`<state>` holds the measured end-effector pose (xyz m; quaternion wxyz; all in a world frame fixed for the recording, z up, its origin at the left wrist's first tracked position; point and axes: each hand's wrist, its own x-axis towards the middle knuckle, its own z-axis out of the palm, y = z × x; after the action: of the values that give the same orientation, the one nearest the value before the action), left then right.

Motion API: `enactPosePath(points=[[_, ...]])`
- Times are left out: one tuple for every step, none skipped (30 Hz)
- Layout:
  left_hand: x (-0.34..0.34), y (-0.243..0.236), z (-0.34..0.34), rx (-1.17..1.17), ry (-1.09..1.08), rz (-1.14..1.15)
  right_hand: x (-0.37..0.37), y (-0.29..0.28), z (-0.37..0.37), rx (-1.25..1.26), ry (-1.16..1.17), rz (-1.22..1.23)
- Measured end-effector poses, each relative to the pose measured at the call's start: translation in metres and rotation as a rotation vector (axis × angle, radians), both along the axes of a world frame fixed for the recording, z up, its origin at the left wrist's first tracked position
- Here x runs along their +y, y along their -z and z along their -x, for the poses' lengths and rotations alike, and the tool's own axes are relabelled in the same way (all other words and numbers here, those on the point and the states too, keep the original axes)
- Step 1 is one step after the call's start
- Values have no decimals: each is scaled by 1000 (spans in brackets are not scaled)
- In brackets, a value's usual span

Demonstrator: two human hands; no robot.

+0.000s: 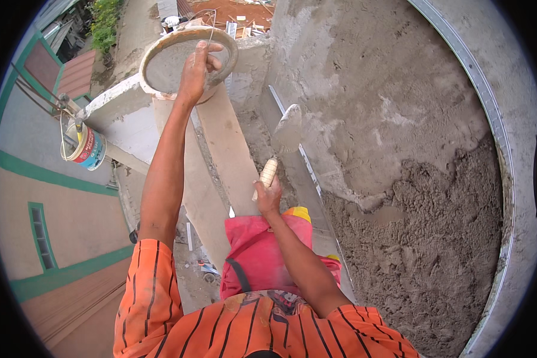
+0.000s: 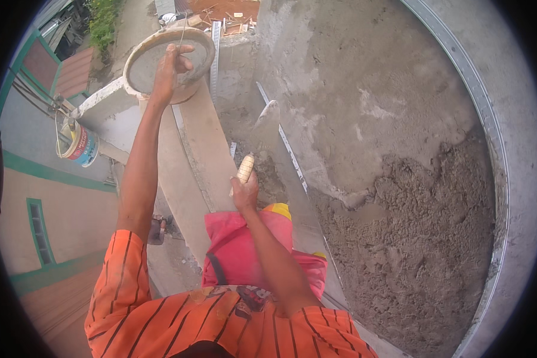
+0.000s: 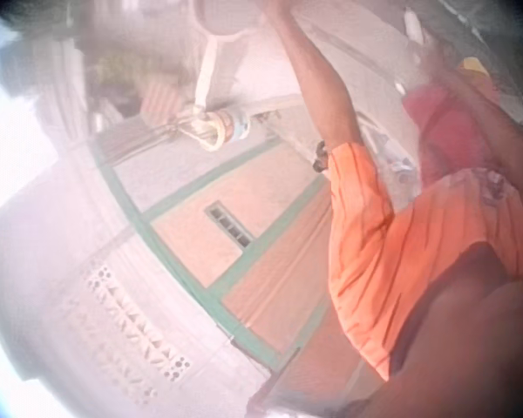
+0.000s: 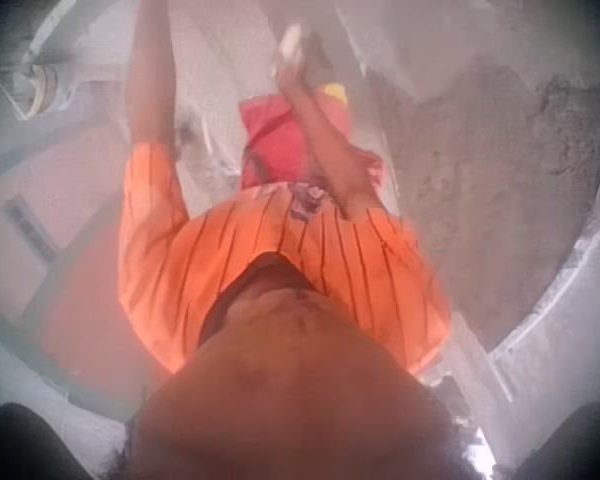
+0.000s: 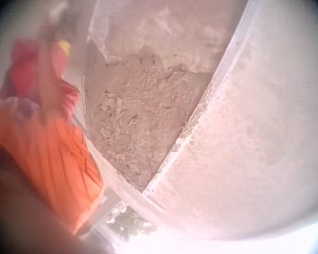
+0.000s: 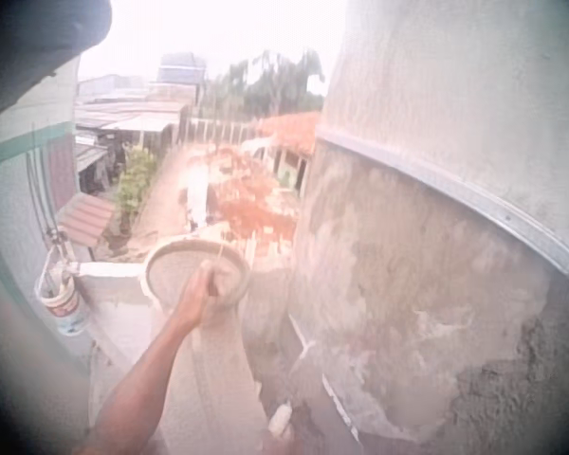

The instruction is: The person scoops wet cement from a bucket using a trowel and applies it to a curved wall surface. They repeatedly transfer the cement and smooth it onto the wall while standing on wooden planks.

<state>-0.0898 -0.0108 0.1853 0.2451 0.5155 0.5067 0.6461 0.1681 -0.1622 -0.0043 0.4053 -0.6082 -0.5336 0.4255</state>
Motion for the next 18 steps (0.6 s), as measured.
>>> enactPosePath(points=[[5,8,3,76,29,43,-11,-12,-12,68,-45,29],[8,10,-1,-88,-72,11,-26,-22,-25,127,-85,-14],[3,11,14,-136,-143,-37,-42,-31,-38,192,-130,6],[-7,-1,18,-282,-130,-1,-60,-37,-51,261,-176,32],[-11,-2,19,-324,-180,49,-84,-44,-62,332,-230,68],[-5,-1,12,-273,-182,20,-98,-60,-76,241,-225,-13],[-5,5,12,-296,-187,68,-117,-69,-88,234,-227,-5],[-3,6,18,-318,-203,96,-132,-79,-98,227,-243,-13],[-5,3,12,-337,-224,129,-146,-84,-108,223,-261,-15],[-12,2,9,-349,-218,167,-156,-90,-118,376,-286,251],[-20,-3,6,-352,-177,174,-169,-88,-122,337,-293,229],[-29,-1,5,-362,-147,182,-180,-80,-126,290,-307,213],[-41,1,7,-372,-122,190,-190,-72,-129,243,-327,197],[-54,-6,-17,-432,-142,208,-194,-71,-133,223,-332,184],[-71,-7,-28,-445,-123,205,-197,-71,-134,208,-356,174],[-87,-6,-34,-460,-104,203,-201,-71,-135,189,-380,165],[-106,-5,-38,-475,-98,195,-204,-69,-134,193,-384,172],[-125,-4,-44,-500,-95,197,-203,-64,-134,192,-391,175]])
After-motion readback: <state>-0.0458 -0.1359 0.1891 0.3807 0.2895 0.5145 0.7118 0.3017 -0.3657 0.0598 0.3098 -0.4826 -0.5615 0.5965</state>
